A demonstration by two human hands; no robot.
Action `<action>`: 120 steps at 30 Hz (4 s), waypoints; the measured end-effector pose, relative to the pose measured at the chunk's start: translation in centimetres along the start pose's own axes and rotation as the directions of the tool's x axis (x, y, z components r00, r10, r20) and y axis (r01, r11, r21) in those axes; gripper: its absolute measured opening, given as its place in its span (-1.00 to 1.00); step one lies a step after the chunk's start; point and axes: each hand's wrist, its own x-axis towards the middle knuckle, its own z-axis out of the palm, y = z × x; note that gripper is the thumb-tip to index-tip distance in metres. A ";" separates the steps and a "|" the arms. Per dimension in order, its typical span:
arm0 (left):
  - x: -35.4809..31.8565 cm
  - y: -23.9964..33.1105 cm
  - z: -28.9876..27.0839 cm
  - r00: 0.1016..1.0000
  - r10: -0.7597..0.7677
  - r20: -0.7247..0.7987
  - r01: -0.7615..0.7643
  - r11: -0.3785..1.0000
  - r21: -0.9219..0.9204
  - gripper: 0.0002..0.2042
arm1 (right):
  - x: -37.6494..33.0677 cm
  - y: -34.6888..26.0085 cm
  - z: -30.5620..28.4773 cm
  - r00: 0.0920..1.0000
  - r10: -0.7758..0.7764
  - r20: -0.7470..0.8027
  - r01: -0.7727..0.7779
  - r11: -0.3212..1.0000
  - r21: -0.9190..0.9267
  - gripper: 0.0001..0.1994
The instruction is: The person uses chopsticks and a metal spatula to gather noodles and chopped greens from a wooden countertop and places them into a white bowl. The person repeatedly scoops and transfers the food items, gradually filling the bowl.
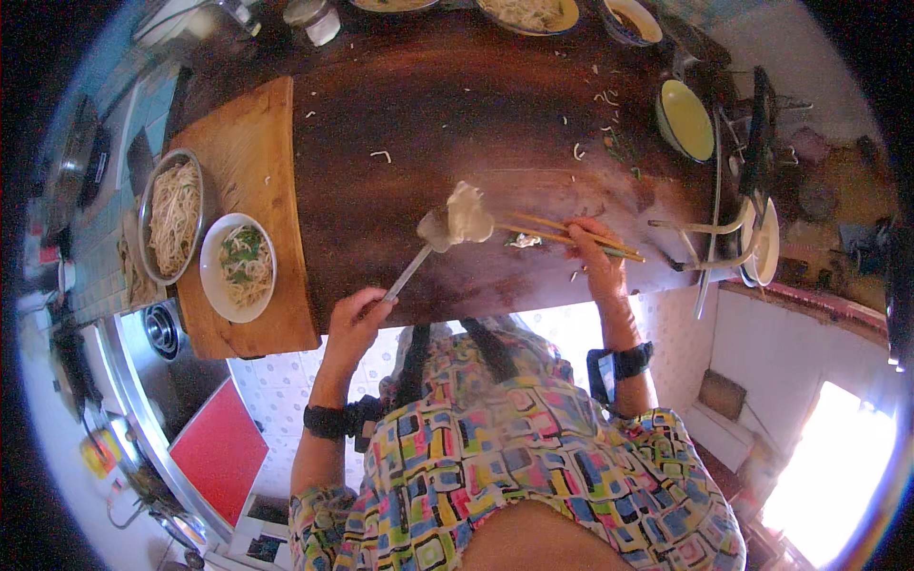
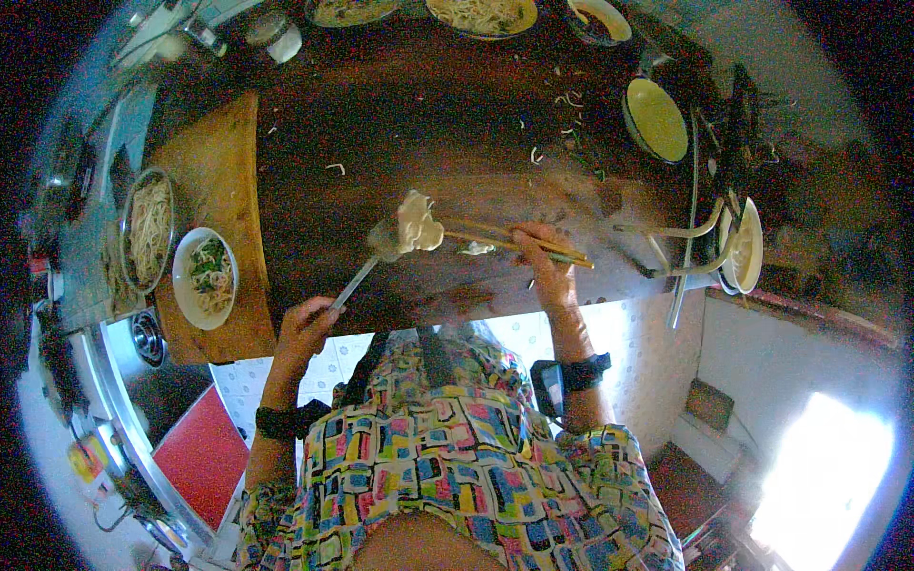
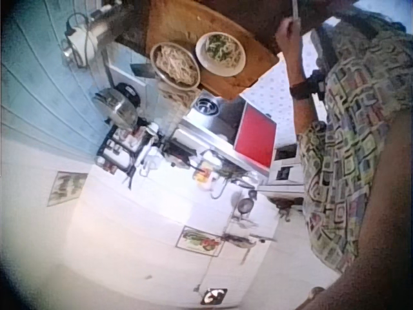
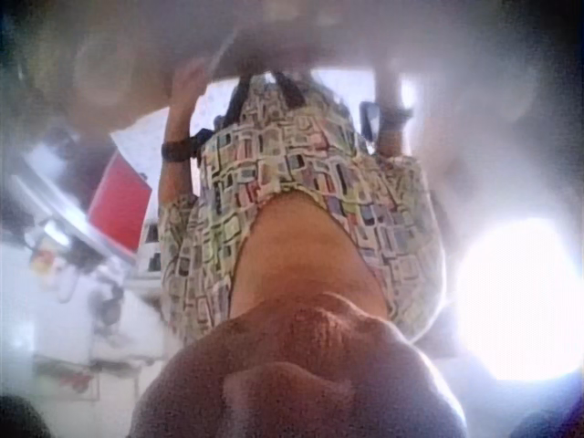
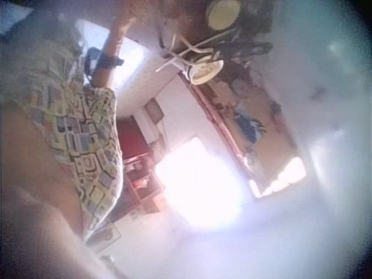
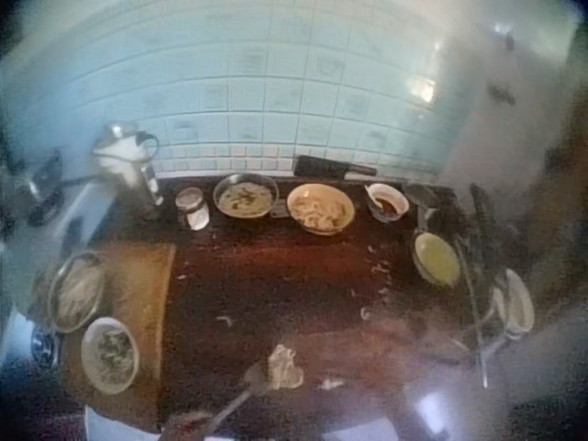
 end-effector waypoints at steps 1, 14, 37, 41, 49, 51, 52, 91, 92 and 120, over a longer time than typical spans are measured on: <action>0.5 0.3 0.3 1.000 -0.005 0.016 0.005 1.000 -0.002 -0.86 | 0.2 0.8 0.3 1.000 0.001 -0.001 -0.001 0.997 0.080 -0.74; 0.5 1.6 1.3 1.000 0.000 -0.013 -0.002 0.987 -0.159 -0.82 | 1.0 -3.5 1.4 0.987 -0.081 0.137 0.093 0.992 -0.087 -0.77; -15.4 -1.6 -9.1 0.824 -0.308 -0.476 -0.295 0.483 -0.824 -0.79 | -2.5 -11.0 28.5 0.594 -0.391 0.703 0.396 0.903 0.167 -0.86; -15.8 -2.1 -8.8 0.872 -0.377 -0.312 -0.265 0.172 -0.949 -0.78 | -3.0 -11.2 28.0 0.597 -0.391 0.701 0.426 0.894 0.137 -0.87; -15.9 -1.9 -8.6 0.894 -0.323 -0.310 -0.324 0.011 -0.946 -0.76 | -3.1 -11.7 30.0 0.593 -0.414 0.691 0.419 0.891 0.175 -0.84; -15.8 -1.9 -8.2 0.905 -0.305 -0.298 -0.311 0.006 -0.950 -0.76 | -3.2 -12.5 29.5 0.585 -0.441 0.681 0.420 0.883 0.211 -0.85; -15.8 -1.9 -8.0 0.904 -0.317 -0.286 -0.299 0.006 -0.954 -0.76 | -3.2 -13.0 29.1 0.582 -0.446 0.680 0.420 0.881 0.219 -0.85; -14.9 0.1 -4.5 0.898 -0.250 -0.363 -0.186 0.531 -0.827 -0.79 | -0.3 -16.1 27.1 0.659 -0.538 0.525 0.362 0.839 0.406 -0.85; -14.6 0.0 -4.7 0.912 -0.225 -0.342 -0.157 0.580 -0.799 -0.79 | 0.1 -16.4 25.4 0.662 -0.573 0.484 0.489 0.819 0.300 -0.85; 4.3 1.9 7.0 0.933 -0.100 0.345 0.125 0.991 -0.051 -0.83 | -5.6 0.5 -3.1 0.976 -0.087 -0.201 0.039 0.973 -0.229 -0.79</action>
